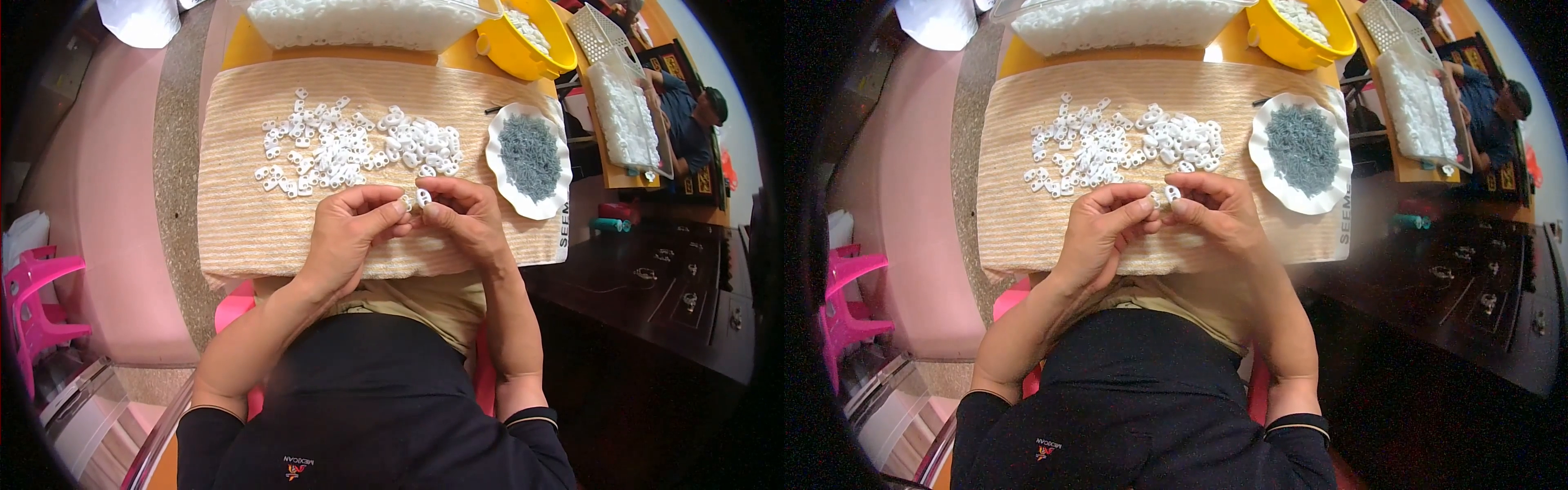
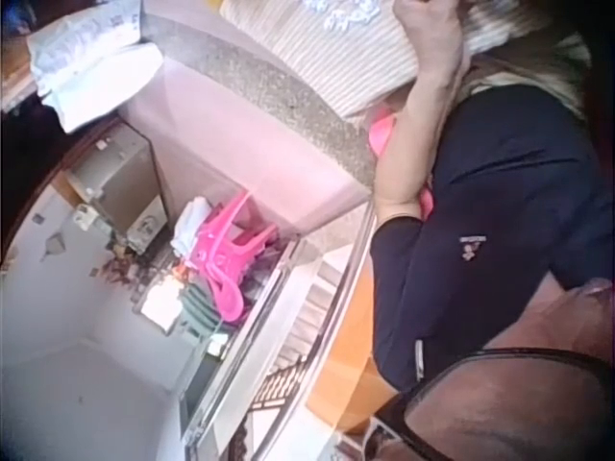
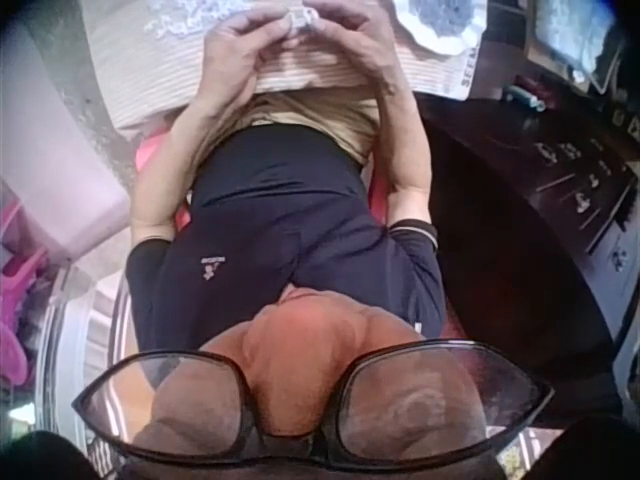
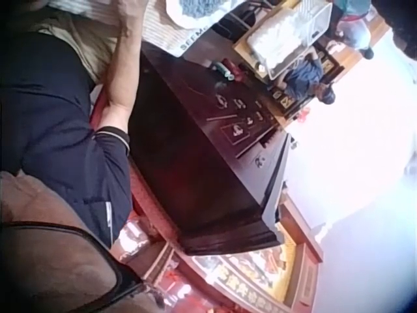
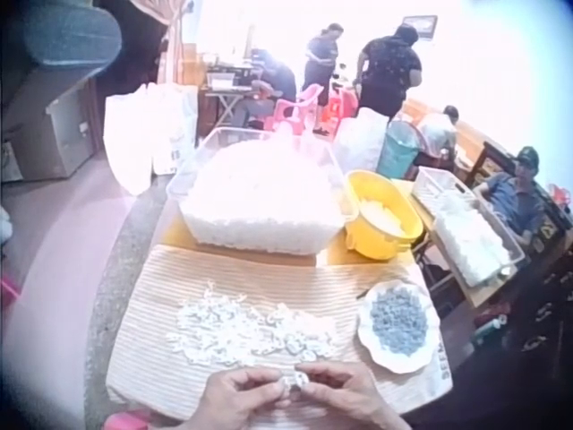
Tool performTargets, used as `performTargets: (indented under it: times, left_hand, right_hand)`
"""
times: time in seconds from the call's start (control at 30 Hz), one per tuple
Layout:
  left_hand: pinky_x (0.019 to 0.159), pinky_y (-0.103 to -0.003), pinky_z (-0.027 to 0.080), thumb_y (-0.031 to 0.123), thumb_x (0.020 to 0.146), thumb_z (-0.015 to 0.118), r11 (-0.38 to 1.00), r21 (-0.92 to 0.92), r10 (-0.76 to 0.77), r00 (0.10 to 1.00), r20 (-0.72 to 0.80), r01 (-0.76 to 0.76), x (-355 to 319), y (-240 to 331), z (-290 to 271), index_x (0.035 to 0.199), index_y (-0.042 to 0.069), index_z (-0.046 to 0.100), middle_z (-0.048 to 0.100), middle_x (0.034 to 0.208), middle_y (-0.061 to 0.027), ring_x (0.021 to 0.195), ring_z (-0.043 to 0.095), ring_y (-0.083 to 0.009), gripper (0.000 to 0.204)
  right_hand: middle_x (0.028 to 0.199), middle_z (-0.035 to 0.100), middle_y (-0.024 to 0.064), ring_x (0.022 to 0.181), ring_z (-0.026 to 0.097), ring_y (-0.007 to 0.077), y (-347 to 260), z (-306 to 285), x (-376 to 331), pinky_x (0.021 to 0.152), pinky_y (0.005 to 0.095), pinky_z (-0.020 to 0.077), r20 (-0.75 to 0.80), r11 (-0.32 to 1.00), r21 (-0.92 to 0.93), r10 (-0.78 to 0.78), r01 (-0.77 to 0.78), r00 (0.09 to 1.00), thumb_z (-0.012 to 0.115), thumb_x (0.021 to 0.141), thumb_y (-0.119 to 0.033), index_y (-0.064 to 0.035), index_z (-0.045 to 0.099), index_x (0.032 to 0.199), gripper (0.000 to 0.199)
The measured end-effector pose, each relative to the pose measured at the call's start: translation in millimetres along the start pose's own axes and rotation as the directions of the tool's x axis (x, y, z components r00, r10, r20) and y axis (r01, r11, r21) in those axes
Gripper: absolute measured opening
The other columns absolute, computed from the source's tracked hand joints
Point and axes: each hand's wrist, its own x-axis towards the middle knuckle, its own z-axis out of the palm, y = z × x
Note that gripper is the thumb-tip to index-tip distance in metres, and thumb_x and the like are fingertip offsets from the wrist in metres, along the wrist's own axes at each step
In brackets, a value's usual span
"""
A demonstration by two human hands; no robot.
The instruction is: Manually assembling small white plastic components by inserting tiny grey pieces into them.
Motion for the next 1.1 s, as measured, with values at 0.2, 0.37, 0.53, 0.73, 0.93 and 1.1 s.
performTargets:
  times: [0.2, 0.37, 0.53, 0.73, 0.93, 1.1]
  left_hand:
    - [0.072, -0.026, 0.056, 0.003, 0.087, 0.065, 1.0, 0.007, 0.007, 1.0, 0.004, -0.007, -0.3, -0.2, 1.5, 0.101, -0.005, 0.064, 0.067, 0.086, -0.0106, 0.077, 0.066, -0.015, 0.016]
    - [0.072, -0.025, 0.056, 0.004, 0.087, 0.065, 1.0, 0.006, -0.008, 1.0, 0.011, 0.008, -1.6, 0.5, 1.9, 0.101, -0.004, 0.065, 0.068, 0.088, -0.0104, 0.077, 0.066, -0.0144, 0.016]
    - [0.071, -0.024, 0.056, 0.004, 0.087, 0.066, 1.0, 0.008, -0.009, 1.0, 0.014, 0.009, -0.9, -1.6, 2.3, 0.101, -0.004, 0.066, 0.068, 0.087, -0.0095, 0.076, 0.066, -0.0132, 0.015]
    - [0.071, -0.023, 0.055, 0.005, 0.087, 0.066, 1.0, 0.02, -0.008, 1.0, 0.019, 0.008, -1.3, -1.9, 3.2, 0.1, -0.003, 0.066, 0.068, 0.086, -0.0082, 0.075, 0.065, -0.0119, 0.015]
    - [0.073, -0.025, 0.056, 0.004, 0.088, 0.065, 1.0, 0.021, -0.024, 0.999, 0.032, 0.023, -1.4, -2.5, 1.9, 0.102, -0.003, 0.065, 0.068, 0.089, -0.0091, 0.077, 0.065, -0.0133, 0.016]
    - [0.074, -0.027, 0.057, 0.004, 0.088, 0.065, 0.999, 0.014, -0.036, 0.998, 0.05, 0.035, -0.8, -4.3, 0.4, 0.103, -0.002, 0.064, 0.068, 0.093, -0.0105, 0.079, 0.066, -0.0151, 0.016]
  right_hand:
    - [0.099, 0.067, 0.0107, 0.089, 0.066, 0.0163, 0.4, 0.5, -1.0, 0.081, 0.0283, 0.0543, -0.013, 1.0, 0.021, -0.016, 0.017, 1.0, 0.064, 0.089, -0.003, 0.0055, 0.059, 0.119, 0.031]
    - [0.098, 0.067, 0.0101, 0.088, 0.066, 0.0165, -0.7, 1.1, -0.1, 0.08, 0.0282, 0.0543, -0.004, 1.0, -0.017, -0.001, 0.001, 1.0, 0.063, 0.089, -0.002, 0.005, 0.06, 0.118, 0.03]
    - [0.098, 0.067, 0.0088, 0.089, 0.065, 0.015, -1.7, 2.0, -1.5, 0.081, 0.0275, 0.0537, 0.0, 1.0, -0.003, 0.008, -0.008, 1.0, 0.064, 0.089, -0.002, 0.0046, 0.06, 0.117, 0.03]
    - [0.1, 0.067, 0.0061, 0.091, 0.062, 0.012, -5.7, 5.5, -1.9, 0.082, 0.0246, 0.0512, 0.023, 1.0, -0.023, 0.001, -0.001, 1.0, 0.066, 0.087, -0.002, 0.0027, 0.063, 0.116, 0.029]
    - [0.1, 0.066, 0.0051, 0.091, 0.062, 0.0109, -5.7, 5.8, -2.6, 0.081, 0.0236, 0.0505, 0.013, 1.0, -0.008, 0.027, -0.026, 1.0, 0.067, 0.086, -0.002, 0.002, 0.063, 0.116, 0.031]
    - [0.1, 0.066, 0.005, 0.091, 0.061, 0.0107, -8.1, 5.3, -3.2, 0.081, 0.0234, 0.0505, 0.023, 0.998, -0.052, 0.026, -0.025, 0.999, 0.068, 0.085, -0.003, 0.0017, 0.063, 0.116, 0.031]
